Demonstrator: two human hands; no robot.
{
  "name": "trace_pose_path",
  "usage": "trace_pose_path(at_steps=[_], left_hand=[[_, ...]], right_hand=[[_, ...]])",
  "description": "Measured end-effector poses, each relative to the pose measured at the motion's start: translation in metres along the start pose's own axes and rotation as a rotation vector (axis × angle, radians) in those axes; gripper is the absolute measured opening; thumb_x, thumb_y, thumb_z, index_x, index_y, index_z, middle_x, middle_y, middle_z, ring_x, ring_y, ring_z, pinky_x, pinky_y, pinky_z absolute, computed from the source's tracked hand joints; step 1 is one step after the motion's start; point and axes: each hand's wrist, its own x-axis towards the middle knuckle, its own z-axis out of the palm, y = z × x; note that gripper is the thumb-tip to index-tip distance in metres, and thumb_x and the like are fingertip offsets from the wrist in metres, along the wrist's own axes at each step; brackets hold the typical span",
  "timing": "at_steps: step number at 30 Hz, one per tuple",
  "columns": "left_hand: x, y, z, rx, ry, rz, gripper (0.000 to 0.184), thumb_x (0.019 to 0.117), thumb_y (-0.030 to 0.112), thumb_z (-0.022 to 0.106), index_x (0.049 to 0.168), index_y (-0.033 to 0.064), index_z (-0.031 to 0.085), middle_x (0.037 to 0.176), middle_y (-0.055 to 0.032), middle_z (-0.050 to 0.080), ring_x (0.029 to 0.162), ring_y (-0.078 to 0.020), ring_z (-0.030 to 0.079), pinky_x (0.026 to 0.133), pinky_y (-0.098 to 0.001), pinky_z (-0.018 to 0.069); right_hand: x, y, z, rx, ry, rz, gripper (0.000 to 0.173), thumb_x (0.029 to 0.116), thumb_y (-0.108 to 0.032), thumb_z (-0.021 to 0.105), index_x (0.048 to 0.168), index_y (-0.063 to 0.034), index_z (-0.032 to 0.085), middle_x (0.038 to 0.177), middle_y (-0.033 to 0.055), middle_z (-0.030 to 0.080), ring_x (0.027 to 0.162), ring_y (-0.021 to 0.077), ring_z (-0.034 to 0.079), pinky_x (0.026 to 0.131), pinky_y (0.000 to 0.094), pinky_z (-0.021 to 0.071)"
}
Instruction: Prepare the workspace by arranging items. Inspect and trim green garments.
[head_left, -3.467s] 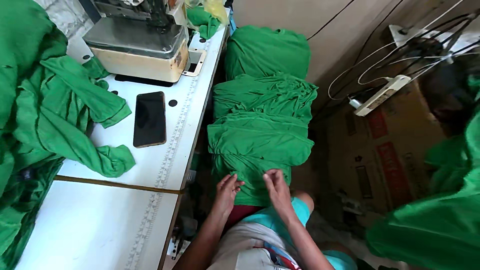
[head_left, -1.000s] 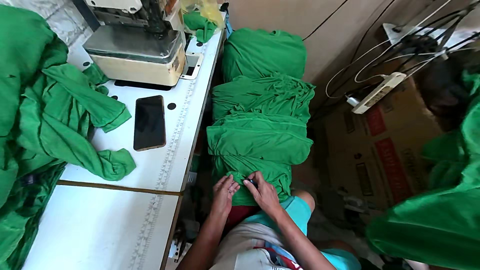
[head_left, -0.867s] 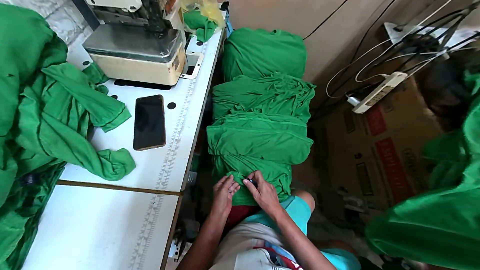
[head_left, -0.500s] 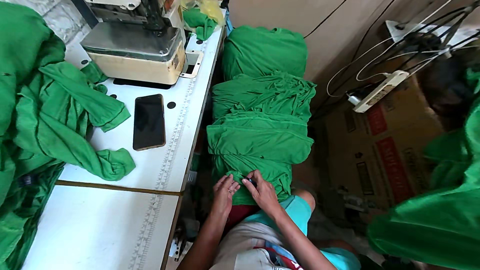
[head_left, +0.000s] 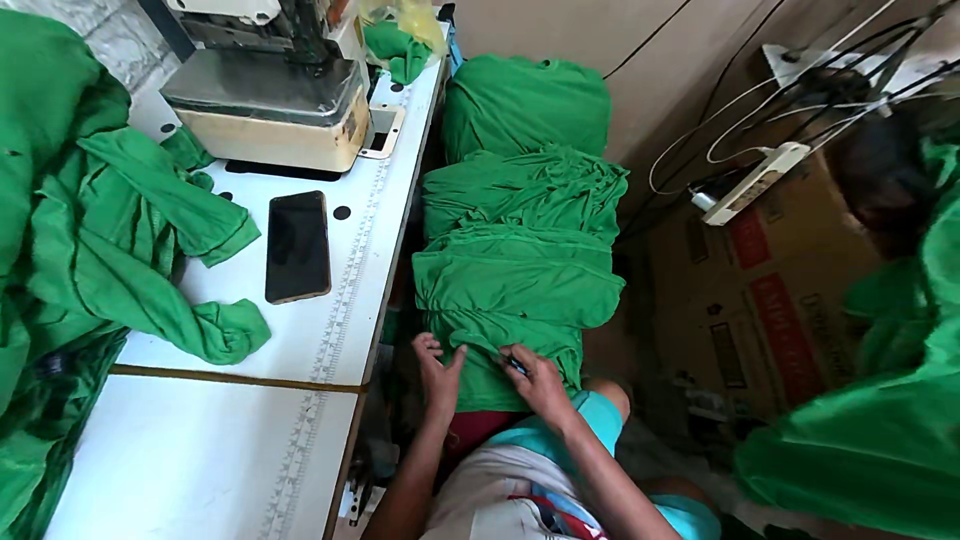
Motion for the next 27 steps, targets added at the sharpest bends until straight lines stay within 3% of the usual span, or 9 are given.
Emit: trace_pose_path(at_steps=[3, 7, 10, 12, 16, 19, 22, 25, 27], left_hand=[[0.015, -0.007, -0.005, -0.020, -0.082, 0.102, 0.029, 0.0940, 0.005, 0.066, 0.120, -0.0082, 0.065, 0.121, -0.0231, 0.066, 0.111, -0.0270, 0.064, 0.097, -0.0388, 0.0522], [0.024, -0.009, -0.020, -0.251, -0.324, -0.017, 0.018, 0.1004, 0.004, 0.058, 0.112, -0.0069, 0.067, 0.105, -0.0099, 0.070, 0.098, -0.0090, 0.065, 0.092, -0.0292, 0.0529], [0.021, -0.012, -0.026, -0.170, -0.422, -0.149, 0.029, 0.1073, 0.019, 0.052, 0.103, -0.0049, 0.069, 0.097, -0.0081, 0.067, 0.091, -0.0094, 0.061, 0.090, -0.0330, 0.0504], [0.019, -0.027, -0.022, 0.031, -0.420, -0.103, 0.033, 0.1074, 0.022, 0.053, 0.097, -0.0057, 0.068, 0.094, -0.0118, 0.065, 0.090, -0.0144, 0.059, 0.087, -0.0348, 0.0487], [0.011, -0.034, -0.024, 0.231, -0.270, -0.043, 0.033, 0.1060, 0.020, 0.054, 0.122, -0.0071, 0.062, 0.121, -0.0231, 0.065, 0.111, -0.0284, 0.065, 0.099, -0.0411, 0.0528], [0.006, -0.026, -0.025, 0.146, -0.081, -0.022, 0.031, 0.1055, 0.017, 0.054, 0.123, -0.0086, 0.059, 0.108, -0.0214, 0.066, 0.091, -0.0251, 0.067, 0.083, -0.0396, 0.0571], [0.004, -0.020, -0.020, 0.079, -0.104, 0.081, 0.026, 0.1037, 0.016, 0.058, 0.114, -0.0069, 0.064, 0.093, -0.0146, 0.067, 0.075, -0.0153, 0.063, 0.070, -0.0314, 0.0545], [0.004, -0.017, -0.014, 0.245, -0.331, 0.176, 0.029, 0.0993, 0.018, 0.064, 0.120, -0.0014, 0.069, 0.118, -0.0193, 0.066, 0.101, -0.0242, 0.066, 0.089, -0.0359, 0.0555], [0.007, -0.019, -0.007, 0.369, -0.475, 0.156, 0.038, 0.0984, 0.022, 0.067, 0.131, 0.0012, 0.064, 0.140, -0.0234, 0.056, 0.127, -0.0352, 0.056, 0.107, -0.0457, 0.0481]], right_hand=[[0.003, 0.003, -0.003, 0.069, 0.011, 0.014, 0.026, 0.1040, -0.016, 0.056, 0.116, 0.0012, 0.070, 0.100, 0.0152, 0.072, 0.081, 0.0224, 0.070, 0.077, 0.0401, 0.0583], [0.013, 0.013, -0.012, 0.157, 0.080, 0.106, 0.031, 0.1070, -0.026, 0.052, 0.102, 0.0013, 0.067, 0.082, 0.0085, 0.062, 0.072, 0.0139, 0.057, 0.070, 0.0343, 0.0493], [0.023, 0.029, -0.011, 0.089, 0.045, 0.232, 0.038, 0.1060, -0.034, 0.054, 0.096, 0.0000, 0.065, 0.076, 0.0077, 0.057, 0.070, 0.0177, 0.055, 0.069, 0.0406, 0.0469], [0.026, 0.039, -0.005, -0.009, -0.077, 0.350, 0.038, 0.1025, -0.036, 0.061, 0.103, 0.0012, 0.066, 0.087, 0.0163, 0.065, 0.082, 0.0309, 0.063, 0.078, 0.0547, 0.0503], [0.018, 0.044, 0.003, -0.044, 0.010, 0.447, 0.045, 0.0967, -0.032, 0.071, 0.129, -0.0036, 0.061, 0.116, 0.0168, 0.069, 0.107, 0.0350, 0.067, 0.094, 0.0578, 0.0519], [0.009, 0.038, 0.002, -0.124, 0.213, 0.305, 0.032, 0.1056, -0.025, 0.055, 0.122, 0.0006, 0.065, 0.116, 0.0197, 0.069, 0.105, 0.0357, 0.069, 0.089, 0.0563, 0.0541], [0.010, 0.030, 0.004, -0.078, 0.253, 0.214, 0.034, 0.1093, -0.019, 0.044, 0.116, 0.0051, 0.066, 0.108, 0.0214, 0.070, 0.098, 0.0336, 0.070, 0.087, 0.0516, 0.0562], [0.014, 0.021, 0.015, 0.034, 0.135, 0.097, 0.031, 0.1078, -0.016, 0.047, 0.114, 0.0053, 0.068, 0.111, 0.0205, 0.069, 0.101, 0.0285, 0.069, 0.090, 0.0437, 0.0565], [0.017, 0.019, 0.024, 0.011, -0.022, 0.100, 0.029, 0.1051, -0.018, 0.053, 0.122, -0.0016, 0.069, 0.125, 0.0178, 0.066, 0.112, 0.0267, 0.067, 0.097, 0.0426, 0.0555]])
